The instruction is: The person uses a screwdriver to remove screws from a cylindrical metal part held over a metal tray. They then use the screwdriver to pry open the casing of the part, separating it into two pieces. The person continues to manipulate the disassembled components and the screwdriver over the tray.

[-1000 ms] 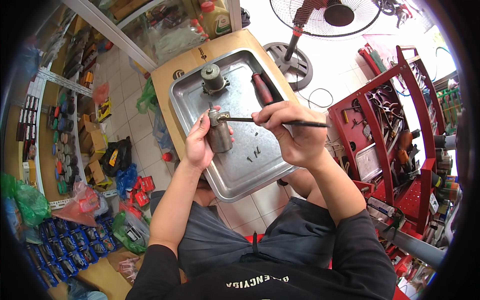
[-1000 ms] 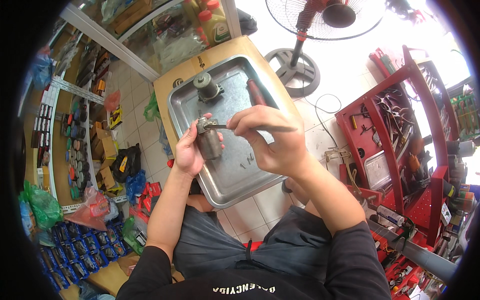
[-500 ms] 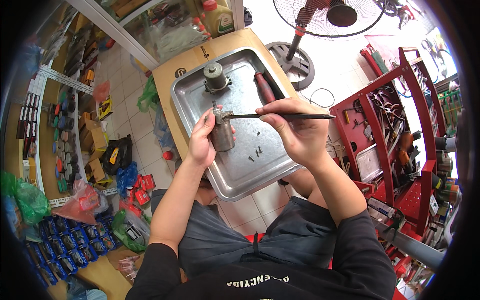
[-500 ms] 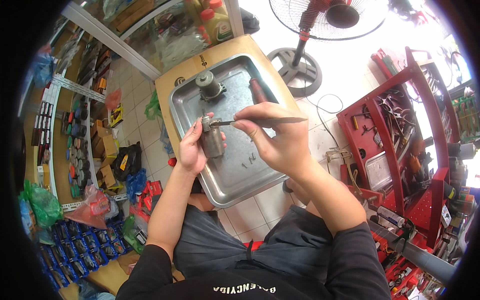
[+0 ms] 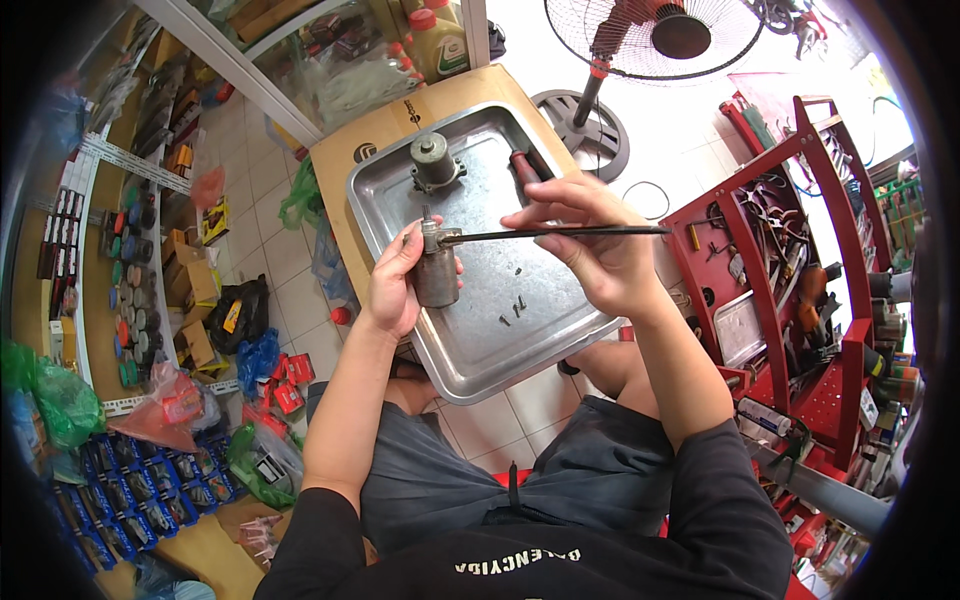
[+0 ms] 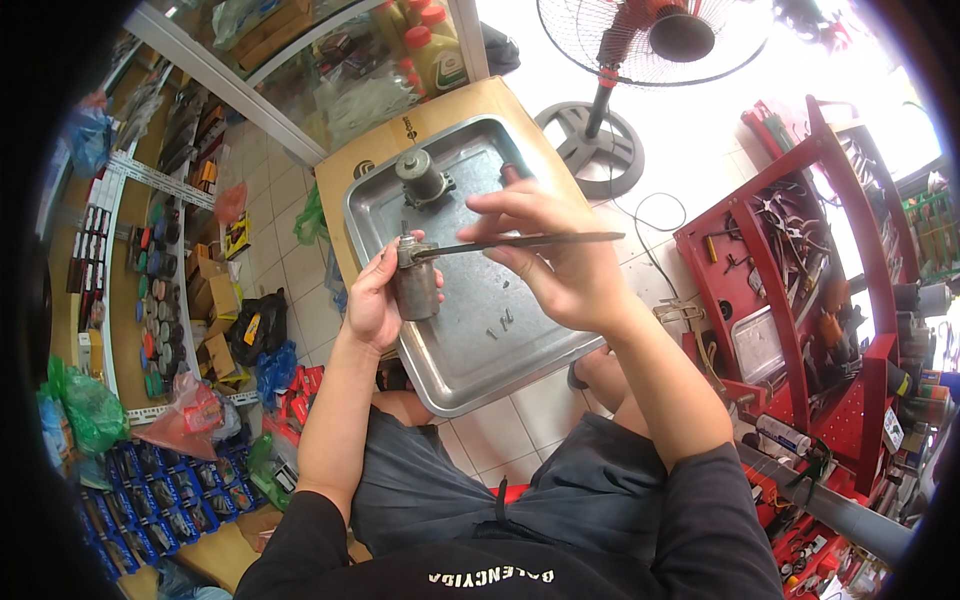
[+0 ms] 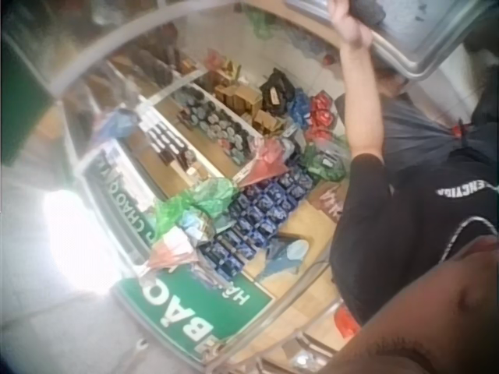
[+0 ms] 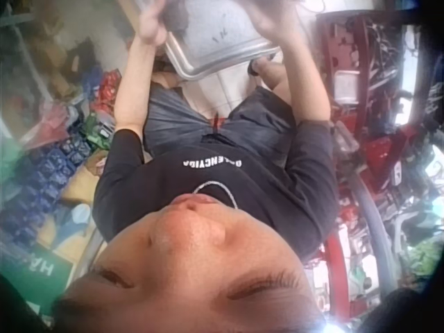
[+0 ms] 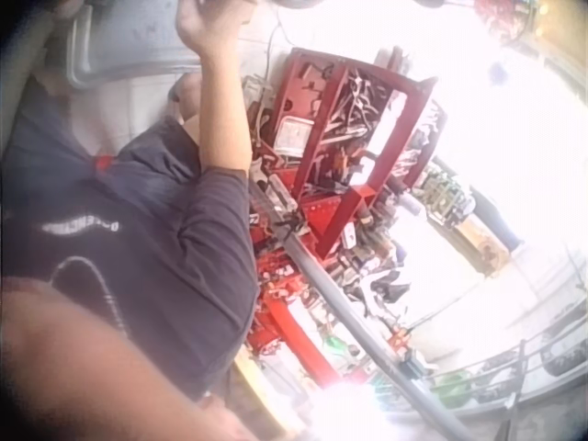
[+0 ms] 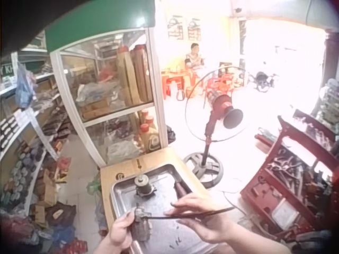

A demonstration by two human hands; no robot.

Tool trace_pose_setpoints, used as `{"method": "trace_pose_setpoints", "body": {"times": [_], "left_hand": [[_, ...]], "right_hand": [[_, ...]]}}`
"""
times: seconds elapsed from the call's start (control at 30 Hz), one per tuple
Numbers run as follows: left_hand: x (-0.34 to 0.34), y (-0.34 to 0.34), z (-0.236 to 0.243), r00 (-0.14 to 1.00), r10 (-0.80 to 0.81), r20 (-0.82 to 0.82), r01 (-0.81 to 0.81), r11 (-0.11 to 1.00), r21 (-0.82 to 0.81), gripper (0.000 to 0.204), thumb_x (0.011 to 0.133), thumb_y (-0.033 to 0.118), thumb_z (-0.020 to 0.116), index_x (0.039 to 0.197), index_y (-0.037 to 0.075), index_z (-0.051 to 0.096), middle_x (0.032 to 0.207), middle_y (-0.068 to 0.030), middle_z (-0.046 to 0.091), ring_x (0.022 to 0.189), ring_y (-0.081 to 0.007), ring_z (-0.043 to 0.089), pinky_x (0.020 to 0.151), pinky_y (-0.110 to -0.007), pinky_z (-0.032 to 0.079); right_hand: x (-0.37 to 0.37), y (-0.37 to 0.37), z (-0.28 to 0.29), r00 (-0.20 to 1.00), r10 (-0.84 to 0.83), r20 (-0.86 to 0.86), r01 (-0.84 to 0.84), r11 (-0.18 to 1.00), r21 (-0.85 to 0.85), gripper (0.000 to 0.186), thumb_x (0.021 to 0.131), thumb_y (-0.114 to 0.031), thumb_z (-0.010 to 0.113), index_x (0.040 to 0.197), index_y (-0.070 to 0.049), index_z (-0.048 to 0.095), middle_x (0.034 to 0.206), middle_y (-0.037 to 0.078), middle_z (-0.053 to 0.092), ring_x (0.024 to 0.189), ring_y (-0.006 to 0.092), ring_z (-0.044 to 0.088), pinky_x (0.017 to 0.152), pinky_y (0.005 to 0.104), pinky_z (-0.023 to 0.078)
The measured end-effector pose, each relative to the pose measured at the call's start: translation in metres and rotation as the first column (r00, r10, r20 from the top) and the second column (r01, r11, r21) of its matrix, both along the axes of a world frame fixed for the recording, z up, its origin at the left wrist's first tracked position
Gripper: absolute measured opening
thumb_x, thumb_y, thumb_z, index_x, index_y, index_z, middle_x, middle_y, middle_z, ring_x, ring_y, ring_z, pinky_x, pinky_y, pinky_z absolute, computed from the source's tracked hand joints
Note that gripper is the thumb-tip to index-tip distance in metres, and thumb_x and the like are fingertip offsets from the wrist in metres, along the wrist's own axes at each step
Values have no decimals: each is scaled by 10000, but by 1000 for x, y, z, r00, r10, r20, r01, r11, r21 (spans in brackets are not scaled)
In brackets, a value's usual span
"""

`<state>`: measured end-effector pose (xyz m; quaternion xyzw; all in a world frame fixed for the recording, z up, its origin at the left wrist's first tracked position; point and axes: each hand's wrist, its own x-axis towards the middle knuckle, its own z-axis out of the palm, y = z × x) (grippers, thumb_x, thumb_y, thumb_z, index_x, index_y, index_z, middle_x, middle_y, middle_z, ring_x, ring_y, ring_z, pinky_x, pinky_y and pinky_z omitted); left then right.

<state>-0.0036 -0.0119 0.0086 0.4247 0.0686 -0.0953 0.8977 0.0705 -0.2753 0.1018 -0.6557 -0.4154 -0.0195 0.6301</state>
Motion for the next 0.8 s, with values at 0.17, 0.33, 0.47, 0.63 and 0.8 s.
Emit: {"method": "trace_pose_setpoints", "body": {"times": [0.17,0.33,0.47,0.63,0.8], "left_hand": [[1,-2,-5,999,15,-49,-16,1000,-14,461,1108,374,416,1402,32,509,1139,-153,677,961,-300,694,827,-466,601],[0,-4,-7,993,32,-111,-39,997,-61,471,1107,392,411,1387,32,529,1147,-153,676,956,-311,692,825,-485,598],[0,-8,-6,990,36,-138,-46,996,-75,475,1106,402,412,1373,31,542,1144,-156,675,954,-318,691,823,-491,598],[2,-14,0,982,65,-179,-80,994,-80,425,1096,392,466,1316,39,558,1055,-160,670,885,-298,694,775,-479,607],[1,-6,-9,983,50,-179,-61,996,-59,476,1105,412,412,1352,30,551,1141,-160,675,943,-324,689,818,-494,597]], "right_hand": [[-4,-2,-8,914,-143,-379,151,988,-10,386,873,107,719,1243,26,642,1031,132,717,1092,201,708,1016,348,548],[-10,11,-3,902,-93,-422,184,966,180,507,910,112,691,1381,68,507,1027,133,716,1072,215,722,987,352,580],[-10,11,-16,929,-166,-331,233,957,173,479,934,91,683,1380,63,511,1044,130,718,1074,229,725,975,357,588],[-10,9,-23,952,-137,-274,204,951,232,380,937,94,671,1303,86,570,1101,160,716,1055,242,729,949,355,596],[-20,31,5,863,-19,-505,273,858,435,335,918,108,676,1248,85,621,1030,141,731,1013,225,733,958,362,582]]}}
